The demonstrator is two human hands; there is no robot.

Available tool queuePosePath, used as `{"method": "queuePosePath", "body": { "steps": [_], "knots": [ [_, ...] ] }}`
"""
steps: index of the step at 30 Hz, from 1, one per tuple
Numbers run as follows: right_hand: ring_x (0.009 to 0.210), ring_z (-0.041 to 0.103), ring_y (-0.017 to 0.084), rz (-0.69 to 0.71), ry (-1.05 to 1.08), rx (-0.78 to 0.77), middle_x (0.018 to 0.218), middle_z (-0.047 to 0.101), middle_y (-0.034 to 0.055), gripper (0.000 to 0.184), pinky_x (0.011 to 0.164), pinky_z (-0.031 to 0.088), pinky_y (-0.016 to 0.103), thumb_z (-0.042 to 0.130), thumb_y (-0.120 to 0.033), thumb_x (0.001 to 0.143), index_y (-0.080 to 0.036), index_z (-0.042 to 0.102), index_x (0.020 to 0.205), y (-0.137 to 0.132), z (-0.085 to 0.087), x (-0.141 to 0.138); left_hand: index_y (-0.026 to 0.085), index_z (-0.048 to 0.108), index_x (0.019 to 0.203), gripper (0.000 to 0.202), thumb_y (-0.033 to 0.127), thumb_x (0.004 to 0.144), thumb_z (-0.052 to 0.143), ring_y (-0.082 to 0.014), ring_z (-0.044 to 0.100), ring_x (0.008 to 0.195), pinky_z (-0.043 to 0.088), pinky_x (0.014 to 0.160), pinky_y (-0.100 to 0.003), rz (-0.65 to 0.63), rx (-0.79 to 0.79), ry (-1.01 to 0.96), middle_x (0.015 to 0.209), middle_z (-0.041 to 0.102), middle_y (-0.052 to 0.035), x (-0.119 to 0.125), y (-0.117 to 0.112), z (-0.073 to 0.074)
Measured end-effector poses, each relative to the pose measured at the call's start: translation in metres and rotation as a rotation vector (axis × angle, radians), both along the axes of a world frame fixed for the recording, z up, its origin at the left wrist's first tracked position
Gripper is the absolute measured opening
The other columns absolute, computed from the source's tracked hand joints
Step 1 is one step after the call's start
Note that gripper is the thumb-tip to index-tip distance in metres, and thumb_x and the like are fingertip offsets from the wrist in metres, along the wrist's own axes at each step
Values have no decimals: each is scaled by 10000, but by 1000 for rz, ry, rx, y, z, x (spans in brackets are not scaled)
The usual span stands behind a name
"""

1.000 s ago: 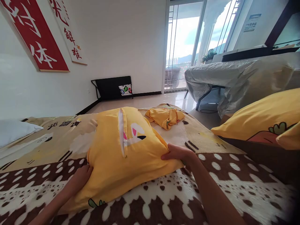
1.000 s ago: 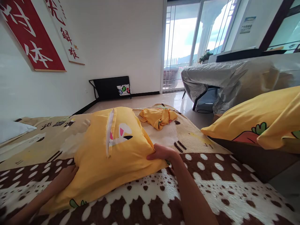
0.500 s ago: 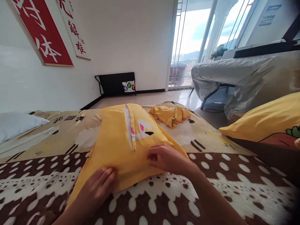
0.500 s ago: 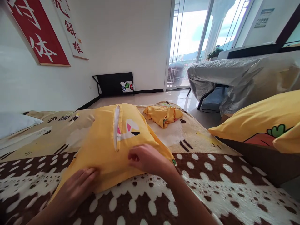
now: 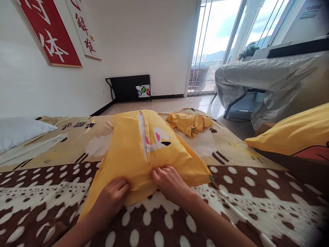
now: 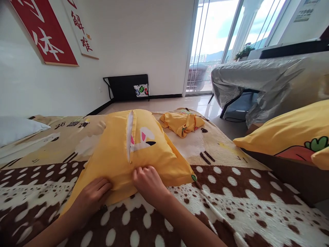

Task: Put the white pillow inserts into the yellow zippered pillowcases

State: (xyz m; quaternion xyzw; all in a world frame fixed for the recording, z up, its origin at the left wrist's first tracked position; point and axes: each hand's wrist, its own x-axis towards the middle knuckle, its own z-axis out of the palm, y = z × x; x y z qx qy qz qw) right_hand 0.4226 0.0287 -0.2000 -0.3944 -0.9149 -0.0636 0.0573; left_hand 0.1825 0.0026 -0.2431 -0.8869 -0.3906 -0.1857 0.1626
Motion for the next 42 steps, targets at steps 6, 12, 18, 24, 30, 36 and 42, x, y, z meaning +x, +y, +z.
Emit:
{"method": "queuePosePath", "body": {
  "steps": [6, 12, 18, 24, 30, 36, 42],
  "knots": [
    [709, 587, 170, 63, 41, -20, 801, 630, 38, 107, 586, 290, 305, 500, -61, 801, -163, 532, 817, 4, 7, 14, 161, 564, 735, 231, 33, 847, 407, -187, 494, 684, 392, 623, -300, -36, -22, 12, 725, 570, -36, 6, -9, 24],
    [684, 582, 159, 87, 31, -24, 777, 637, 24, 111, 577, 253, 311, 481, -81, 832, -170, 531, 788, 0, 15, 16, 159, 568, 774, 249, -43, 730, 430, -223, 499, 720, 412, 652, -343, -9, 21, 142, 787, 582, -54, 9, -18, 23],
    [663, 574, 157, 87, 38, -29, 724, 622, 23, 105, 551, 214, 325, 494, -82, 793, -176, 519, 754, 0, 15, 18, 142, 553, 899, 170, 52, 861, 415, -214, 516, 838, 435, 772, -344, -69, 107, 50, 901, 591, -75, 15, -20, 30],
    [662, 567, 156, 79, 47, -23, 729, 618, 21, 122, 564, 222, 322, 506, -59, 761, -181, 506, 758, -3, 15, 17, 109, 548, 1036, 170, 139, 903, 447, -199, 555, 855, 478, 769, -333, -50, 175, -30, 943, 617, -81, 28, -3, 16],
    [684, 575, 163, 130, 124, 44, 814, 627, 19, 98, 575, 265, 303, 488, -86, 845, -178, 497, 877, -10, 2, -4, 120, 570, 916, 210, 119, 920, 360, -178, 567, 743, 506, 681, -321, -34, 148, -127, 819, 620, -68, 34, 8, -5],
    [653, 585, 176, 91, 100, 42, 761, 637, 19, 83, 559, 266, 303, 505, -89, 847, -164, 521, 814, -7, -15, -14, 144, 585, 813, 225, 147, 918, 386, -175, 549, 695, 480, 628, -304, -47, 30, -205, 753, 608, -45, 33, 9, -1],
    [619, 569, 141, 103, 171, 18, 726, 648, 11, 100, 556, 240, 304, 517, -104, 834, -167, 538, 760, -4, -17, -12, 147, 571, 785, 257, 135, 916, 350, -182, 509, 702, 451, 626, -306, -86, 31, -114, 754, 581, -51, 37, -1, 18]
  ]
}}
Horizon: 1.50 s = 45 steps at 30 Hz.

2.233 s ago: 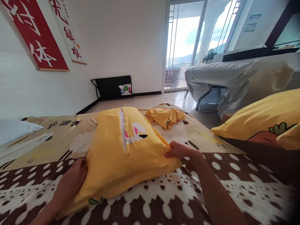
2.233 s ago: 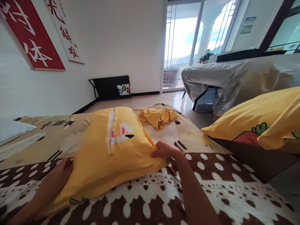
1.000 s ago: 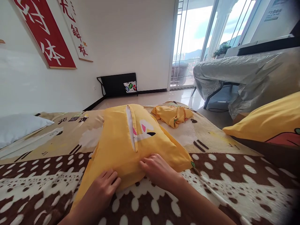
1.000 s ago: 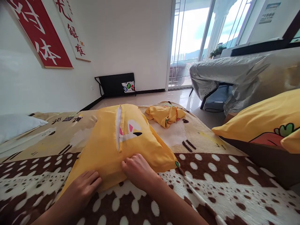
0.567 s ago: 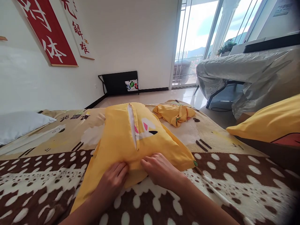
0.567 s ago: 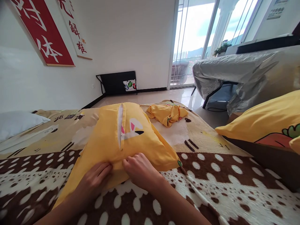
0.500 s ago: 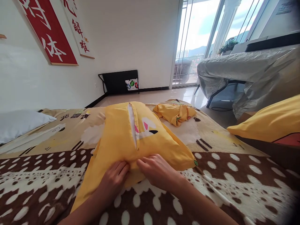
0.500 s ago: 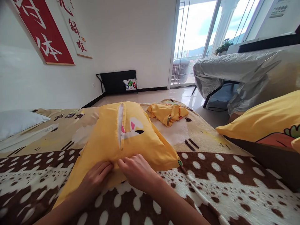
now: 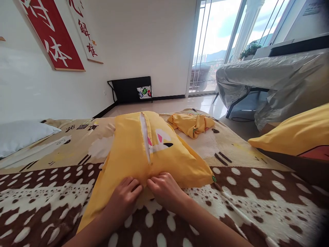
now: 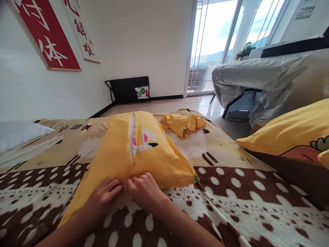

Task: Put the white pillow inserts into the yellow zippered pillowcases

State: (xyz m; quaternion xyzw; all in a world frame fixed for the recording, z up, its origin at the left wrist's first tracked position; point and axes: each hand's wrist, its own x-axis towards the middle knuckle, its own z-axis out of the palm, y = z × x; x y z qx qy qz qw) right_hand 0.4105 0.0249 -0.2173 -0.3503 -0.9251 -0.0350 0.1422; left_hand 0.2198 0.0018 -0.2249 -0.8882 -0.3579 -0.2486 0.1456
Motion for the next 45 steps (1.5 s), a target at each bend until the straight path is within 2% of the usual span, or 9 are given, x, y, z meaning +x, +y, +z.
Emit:
{"method": "queuePosePath", "body": {
  "steps": [4, 10, 16, 21, 25, 29, 35, 41, 45],
  "knots": [
    [609, 557, 127, 8, 41, -33, 710, 646, 14, 97, 564, 246, 297, 514, -103, 811, -166, 538, 741, -2, 3, 1, 125, 576, 845, 260, 127, 917, 326, -196, 503, 762, 459, 683, -333, -26, 128, 79, 850, 589, -82, 4, -6, 9],
    [628, 568, 136, 1, 109, -103, 765, 657, 12, 82, 576, 265, 286, 526, -112, 764, -176, 535, 813, -6, 8, 1, 109, 561, 944, 202, 92, 905, 364, -192, 536, 861, 468, 764, -322, -36, 236, 37, 940, 608, -114, 2, -2, 7],
    [624, 579, 143, -145, 273, -142, 726, 655, 20, 88, 571, 260, 272, 455, -154, 863, -179, 527, 820, -3, 12, 1, 156, 525, 944, 147, 99, 885, 404, -153, 533, 686, 428, 611, -259, 31, 193, -34, 777, 600, -49, 8, 15, 16],
    [675, 586, 149, -243, 377, -14, 735, 650, 34, 177, 629, 293, 266, 388, -170, 919, -169, 538, 826, 9, 12, 12, 180, 482, 811, 143, 133, 894, 376, -137, 532, 586, 386, 536, -238, 32, -56, -70, 661, 548, -4, 26, 38, 26],
    [706, 588, 164, -252, 171, 15, 745, 653, 44, 124, 640, 288, 283, 468, -88, 833, -164, 542, 769, 17, 10, 18, 166, 500, 860, 169, 56, 845, 372, -169, 591, 651, 418, 554, -262, 25, -254, 83, 733, 606, -29, 35, 46, 14],
    [678, 619, 164, -252, -12, -151, 734, 670, 42, 101, 565, 264, 290, 504, -88, 799, -170, 550, 763, 15, 11, 19, 157, 526, 921, 199, 37, 826, 399, -200, 578, 669, 431, 567, -305, 15, -135, 252, 770, 603, -45, 34, 35, -2],
    [640, 633, 196, -221, -165, -220, 683, 667, 68, 125, 506, 227, 290, 515, -83, 781, -168, 579, 716, 2, 17, 19, 172, 535, 729, 121, 203, 845, 517, -232, 519, 676, 408, 625, -371, 122, 54, 321, 695, 541, -44, 8, 0, -6],
    [804, 562, 178, -43, -65, -4, 861, 615, 65, 106, 667, 350, 307, 491, -91, 845, -165, 565, 829, -4, 26, 15, 121, 599, 847, 114, 152, 855, 490, -246, 496, 757, 381, 692, -382, 271, 191, 380, 773, 542, -74, -21, -15, -9],
    [824, 499, 189, 36, -50, 119, 871, 571, 58, 91, 720, 368, 335, 491, -113, 864, -157, 561, 827, -5, 19, 7, 126, 599, 823, 133, 102, 854, 472, -235, 497, 773, 384, 713, -366, 254, 115, 295, 788, 554, -68, -23, -6, -14]
  ]
}}
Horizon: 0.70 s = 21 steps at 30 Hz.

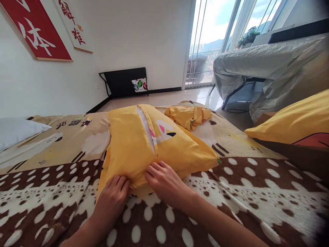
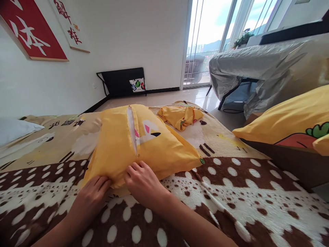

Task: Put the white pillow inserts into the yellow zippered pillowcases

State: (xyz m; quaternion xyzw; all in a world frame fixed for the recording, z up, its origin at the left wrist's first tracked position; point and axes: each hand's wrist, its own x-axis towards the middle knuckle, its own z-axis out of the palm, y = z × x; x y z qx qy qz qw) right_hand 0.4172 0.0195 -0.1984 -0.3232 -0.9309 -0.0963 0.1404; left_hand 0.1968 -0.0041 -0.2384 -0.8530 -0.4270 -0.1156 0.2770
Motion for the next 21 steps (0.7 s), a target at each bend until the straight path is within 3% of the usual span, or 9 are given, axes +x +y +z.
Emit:
{"method": "queuePosePath", "body": {
  "steps": [6, 13, 18, 21],
  "knots": [
    [821, 490, 211, -52, -19, 47, 843, 560, 62, 67, 725, 384, 353, 525, -94, 833, -138, 575, 833, 3, -25, -12, 155, 573, 742, 209, 35, 829, 426, -223, 513, 776, 382, 679, -336, 11, -241, -123, 779, 576, -55, 8, 13, -8],
    [848, 495, 185, 6, 39, -26, 851, 583, 36, 94, 767, 357, 329, 524, -117, 854, -162, 576, 789, 9, -26, -6, 164, 548, 722, 184, 89, 861, 456, -184, 525, 783, 403, 699, -292, -46, -527, -241, 808, 582, -40, 8, 0, 16],
    [821, 482, 183, 35, 19, -38, 826, 578, 42, 105, 755, 335, 330, 532, -127, 841, -159, 582, 755, 6, -23, -6, 170, 558, 701, 224, 8, 803, 443, -188, 517, 706, 393, 641, -294, -76, -448, -80, 766, 585, -35, 12, -4, 14],
    [819, 465, 199, 19, 45, 38, 832, 568, 57, 104, 735, 336, 340, 513, -121, 843, -153, 582, 771, 2, -23, -9, 162, 573, 735, 223, 14, 815, 426, -204, 519, 707, 398, 641, -311, -41, -266, -2, 755, 582, -48, 12, -3, 8]
  ]
}}
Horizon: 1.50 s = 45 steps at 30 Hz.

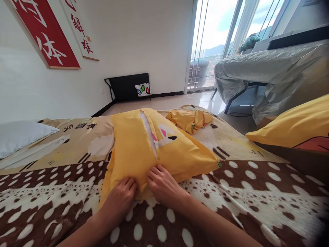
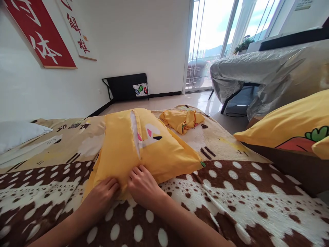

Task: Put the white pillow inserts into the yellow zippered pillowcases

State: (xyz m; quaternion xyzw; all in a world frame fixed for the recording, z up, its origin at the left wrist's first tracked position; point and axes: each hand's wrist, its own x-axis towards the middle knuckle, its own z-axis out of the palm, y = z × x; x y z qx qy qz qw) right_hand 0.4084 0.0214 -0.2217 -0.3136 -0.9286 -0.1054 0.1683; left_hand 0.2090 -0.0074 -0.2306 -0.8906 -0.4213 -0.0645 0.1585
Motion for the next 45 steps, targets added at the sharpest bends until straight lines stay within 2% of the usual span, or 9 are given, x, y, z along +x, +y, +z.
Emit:
{"method": "queuePosePath", "body": {
  "steps": [5, 11, 14, 17, 20, 25, 30, 39, 45],
  "knots": [
    [826, 451, 207, -61, 51, 107, 846, 560, 62, 118, 743, 343, 356, 471, -108, 871, -138, 583, 850, -3, -3, -5, 108, 592, 927, 153, 127, 878, 449, -235, 522, 817, 396, 736, -368, 3, 327, 17, 884, 592, -98, -2, 3, -9],
    [828, 451, 213, -103, 24, 79, 828, 555, 60, 53, 722, 327, 363, 524, -133, 859, -140, 574, 846, 3, -15, -10, 132, 593, 824, 157, 41, 820, 466, -239, 509, 785, 386, 723, -372, 98, 185, 48, 779, 570, -62, 4, 14, -24],
    [846, 455, 211, -86, 41, 49, 825, 562, 59, 75, 744, 308, 365, 525, -113, 846, -158, 559, 796, 7, -19, -8, 146, 567, 793, 134, 84, 845, 459, -233, 515, 821, 401, 732, -358, 112, -61, -68, 825, 581, -64, 4, 17, -10],
    [875, 469, 195, -37, 73, -41, 857, 583, 43, 74, 789, 294, 355, 539, -102, 821, -168, 547, 788, 9, -14, -2, 157, 540, 782, 102, 158, 865, 480, -203, 523, 829, 414, 722, -317, 111, -357, -147, 856, 578, -53, 3, 10, 20],
    [878, 481, 178, 35, 75, -147, 865, 590, 20, 66, 813, 289, 337, 576, -121, 782, -176, 541, 791, 7, -4, 5, 164, 547, 796, 126, 93, 833, 450, -212, 521, 825, 414, 707, -328, 89, -407, -61, 875, 579, -57, 6, -1, 39],
    [889, 472, 196, 42, 24, -119, 886, 584, 51, 70, 836, 291, 350, 506, -118, 842, -166, 558, 843, -6, 8, 4, 157, 608, 824, 209, 38, 798, 438, -239, 512, 801, 414, 715, -378, -4, -248, 171, 853, 598, -80, 11, -4, 8],
    [861, 466, 212, -5, 11, -18, 891, 580, 64, 129, 809, 315, 374, 435, -127, 904, -150, 561, 898, -10, -1, -6, 153, 622, 873, 169, 101, 852, 462, -237, 515, 829, 425, 780, -393, -30, -225, 118, 889, 612, -70, 5, 2, -24],
    [855, 460, 210, 19, -33, 46, 823, 568, 46, 105, 782, 309, 368, 494, -126, 881, -159, 558, 805, -5, -10, -7, 112, 625, 931, 183, 93, 856, 458, -263, 522, 838, 398, 765, -419, 40, 120, 101, 860, 601, -81, -11, -15, -25],
    [837, 471, 189, 49, 39, -10, 812, 574, 27, 104, 776, 282, 344, 483, -100, 857, -168, 535, 797, 1, -12, -4, 136, 600, 756, 236, 105, 885, 405, -217, 541, 794, 405, 721, -344, 82, -229, -169, 794, 602, -60, -14, -2, -10]
  ]
}}
